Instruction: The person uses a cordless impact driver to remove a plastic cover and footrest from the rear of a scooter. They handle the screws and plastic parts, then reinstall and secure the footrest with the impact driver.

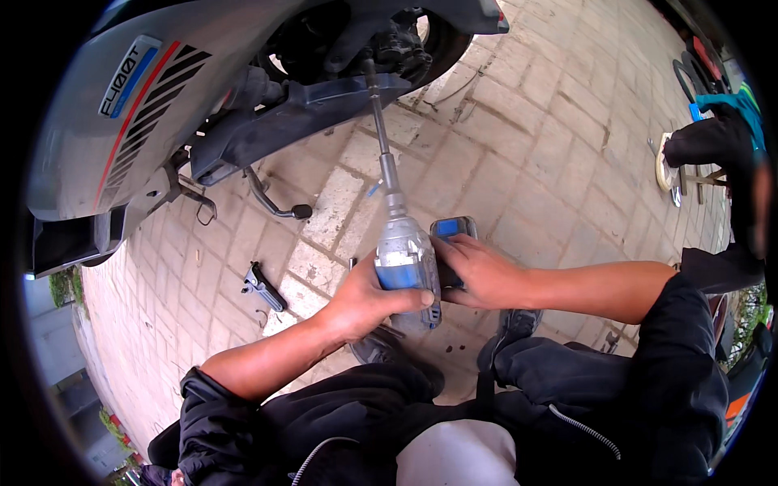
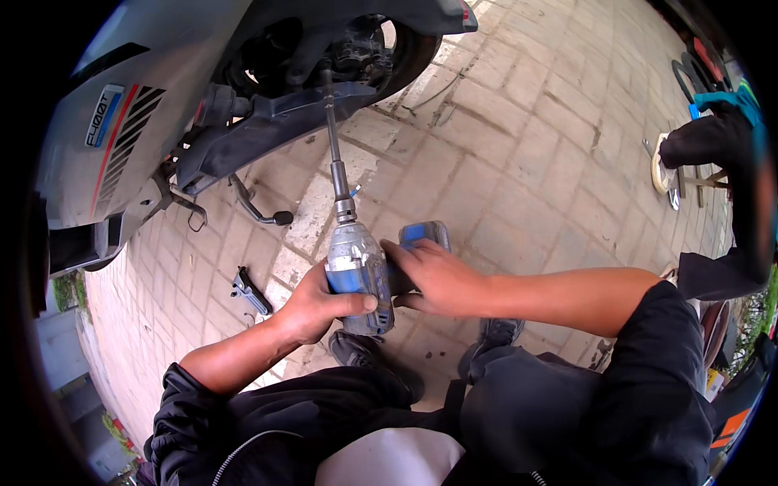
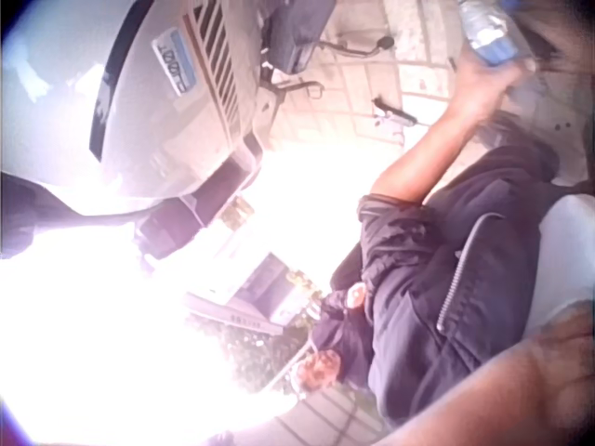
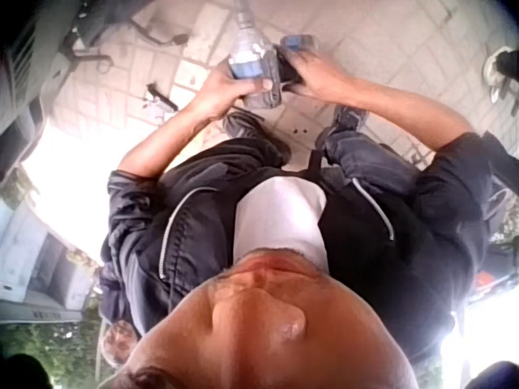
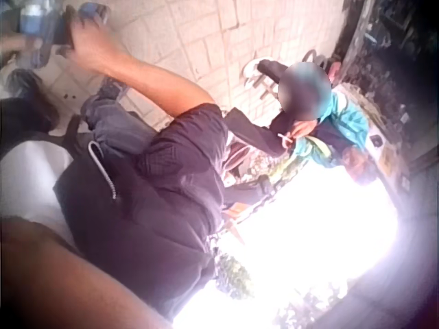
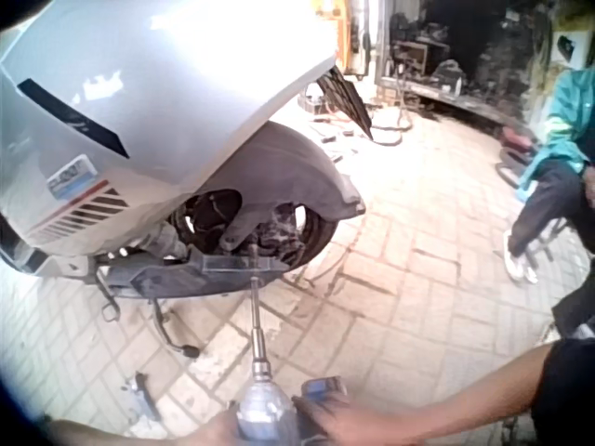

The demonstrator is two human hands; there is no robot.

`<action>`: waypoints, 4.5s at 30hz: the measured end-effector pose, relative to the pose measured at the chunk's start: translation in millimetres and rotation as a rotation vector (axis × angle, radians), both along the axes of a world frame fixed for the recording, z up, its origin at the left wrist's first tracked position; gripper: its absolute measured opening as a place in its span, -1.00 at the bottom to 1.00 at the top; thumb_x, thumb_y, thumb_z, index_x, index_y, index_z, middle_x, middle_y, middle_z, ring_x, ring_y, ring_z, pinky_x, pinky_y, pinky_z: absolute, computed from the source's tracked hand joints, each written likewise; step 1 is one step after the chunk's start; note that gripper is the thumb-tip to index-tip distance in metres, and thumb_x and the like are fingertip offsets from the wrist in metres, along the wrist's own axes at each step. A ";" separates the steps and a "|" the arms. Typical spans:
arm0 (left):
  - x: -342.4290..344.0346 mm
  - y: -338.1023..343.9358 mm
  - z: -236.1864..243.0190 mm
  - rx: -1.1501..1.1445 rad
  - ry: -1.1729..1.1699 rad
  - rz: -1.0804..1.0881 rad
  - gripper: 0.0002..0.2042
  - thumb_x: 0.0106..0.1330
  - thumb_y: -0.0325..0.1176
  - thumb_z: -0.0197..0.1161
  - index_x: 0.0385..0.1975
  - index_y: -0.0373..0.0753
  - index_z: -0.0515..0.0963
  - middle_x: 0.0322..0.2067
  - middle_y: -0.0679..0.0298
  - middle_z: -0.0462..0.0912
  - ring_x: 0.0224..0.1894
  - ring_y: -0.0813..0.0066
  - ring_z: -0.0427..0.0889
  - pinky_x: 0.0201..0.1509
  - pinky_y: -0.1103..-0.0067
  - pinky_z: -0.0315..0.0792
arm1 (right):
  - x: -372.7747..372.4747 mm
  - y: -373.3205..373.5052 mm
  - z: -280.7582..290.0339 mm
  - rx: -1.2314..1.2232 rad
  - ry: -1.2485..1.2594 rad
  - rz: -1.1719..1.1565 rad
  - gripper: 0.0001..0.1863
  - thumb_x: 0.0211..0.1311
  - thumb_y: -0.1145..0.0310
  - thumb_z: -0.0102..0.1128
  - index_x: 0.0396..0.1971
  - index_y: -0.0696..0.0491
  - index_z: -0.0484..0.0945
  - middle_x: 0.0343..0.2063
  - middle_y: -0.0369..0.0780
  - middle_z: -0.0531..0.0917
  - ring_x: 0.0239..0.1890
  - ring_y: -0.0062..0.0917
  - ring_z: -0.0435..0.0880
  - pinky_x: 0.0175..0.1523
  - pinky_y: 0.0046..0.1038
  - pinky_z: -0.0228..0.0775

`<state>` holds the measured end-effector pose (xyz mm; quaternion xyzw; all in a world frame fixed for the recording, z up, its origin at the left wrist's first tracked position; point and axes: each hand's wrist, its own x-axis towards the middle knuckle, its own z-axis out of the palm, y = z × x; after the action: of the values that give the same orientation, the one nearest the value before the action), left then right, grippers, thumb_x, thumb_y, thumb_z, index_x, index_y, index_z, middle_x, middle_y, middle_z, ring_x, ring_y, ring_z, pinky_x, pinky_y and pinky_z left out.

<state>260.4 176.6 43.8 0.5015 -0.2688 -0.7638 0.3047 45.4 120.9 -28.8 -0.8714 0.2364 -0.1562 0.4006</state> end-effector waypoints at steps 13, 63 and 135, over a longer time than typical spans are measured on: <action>8.2 1.5 -3.8 -0.029 -0.049 0.017 -0.48 0.02 -0.40 0.39 -0.01 -0.42 0.37 -0.21 0.18 0.57 -0.18 0.48 0.56 -0.05 0.52 0.46 | 12.6 -2.8 9.8 0.166 -0.047 -0.001 -0.30 -0.07 0.30 0.37 0.10 0.19 0.27 -0.25 0.06 0.57 -0.19 0.02 0.56 -0.13 -0.15 0.44; -16.0 -8.3 -28.4 0.005 0.111 -0.068 -0.36 0.07 -0.39 0.35 0.15 -0.42 0.23 -0.07 0.12 0.50 -0.01 0.34 0.51 0.13 0.40 0.39 | -22.6 -12.7 24.4 0.243 0.177 -0.021 -0.23 -0.15 0.37 0.38 0.14 0.20 0.25 -0.23 0.06 0.58 -0.15 0.00 0.55 -0.10 -0.14 0.43; 104.7 211.2 -87.9 0.251 -0.588 0.148 -0.53 0.20 -0.18 0.31 -0.02 -0.44 0.48 -0.15 0.04 0.62 -0.09 0.35 0.60 0.00 0.51 0.47 | 21.2 -35.9 -88.4 -0.057 0.726 0.592 -0.45 -0.07 0.39 0.29 -0.02 0.20 0.37 -0.32 -0.01 0.62 -0.23 -0.07 0.61 -0.15 -0.14 0.46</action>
<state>365.1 387.9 -44.1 0.7525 -0.2118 -0.5892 0.2044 66.5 85.1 -117.2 -0.9102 0.0982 0.2734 0.2953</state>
